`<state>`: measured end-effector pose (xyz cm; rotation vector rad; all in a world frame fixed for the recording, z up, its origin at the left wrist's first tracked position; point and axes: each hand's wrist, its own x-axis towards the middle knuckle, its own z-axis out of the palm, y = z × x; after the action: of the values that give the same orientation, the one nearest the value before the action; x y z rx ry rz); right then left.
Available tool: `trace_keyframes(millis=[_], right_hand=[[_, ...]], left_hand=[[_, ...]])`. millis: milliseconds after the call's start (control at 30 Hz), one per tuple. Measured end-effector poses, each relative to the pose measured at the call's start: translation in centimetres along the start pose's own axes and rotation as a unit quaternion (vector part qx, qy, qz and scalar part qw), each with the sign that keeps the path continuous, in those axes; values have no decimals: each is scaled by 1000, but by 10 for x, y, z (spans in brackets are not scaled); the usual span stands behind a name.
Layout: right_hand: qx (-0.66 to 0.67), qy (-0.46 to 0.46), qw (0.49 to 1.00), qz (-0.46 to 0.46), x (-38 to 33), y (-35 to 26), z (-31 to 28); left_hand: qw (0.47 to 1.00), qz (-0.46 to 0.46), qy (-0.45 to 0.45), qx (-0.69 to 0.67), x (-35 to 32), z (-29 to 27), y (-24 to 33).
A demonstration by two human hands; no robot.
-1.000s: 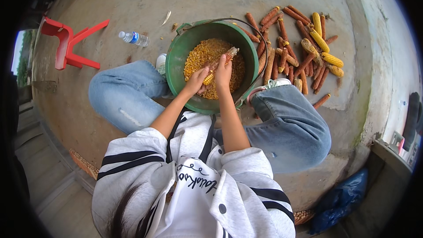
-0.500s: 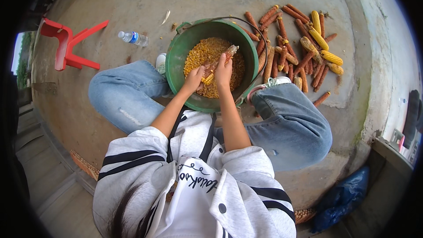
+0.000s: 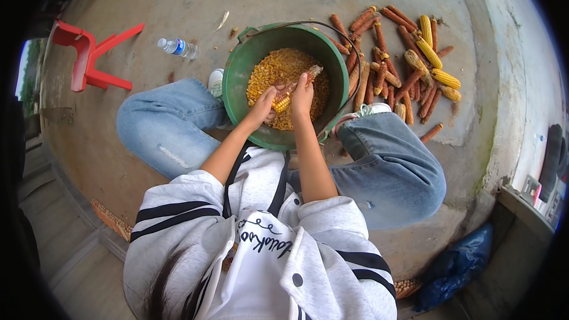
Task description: The person sits on the floor and manually removes corn kernels from dried cobs by hand, dropping the kernels into a green bucket. The person handles multiple cobs one at a time, rotating them to remove kernels until the cob is bare, then discards the cob to the side.
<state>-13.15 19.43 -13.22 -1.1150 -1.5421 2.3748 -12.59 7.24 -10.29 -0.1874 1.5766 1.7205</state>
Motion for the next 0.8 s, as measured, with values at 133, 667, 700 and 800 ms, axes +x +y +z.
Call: trace_keyframes(millis=[133,667,700,800], right_hand=[[133,-46,985,98,-10,-24,-5],[123,-59,985,102,-10,-27,-4],[134,-67,984,98,-9,-23,-3],[165,-81,979,90,-6,-20,-2]], left_hand=[[973,-137,-101,-157,-15,8,33],[936,-160,-159,-271,-17,13,27],[944,-148,-156,-252,-16,12,25],[945,-126,-176,-245,-11,13,17]])
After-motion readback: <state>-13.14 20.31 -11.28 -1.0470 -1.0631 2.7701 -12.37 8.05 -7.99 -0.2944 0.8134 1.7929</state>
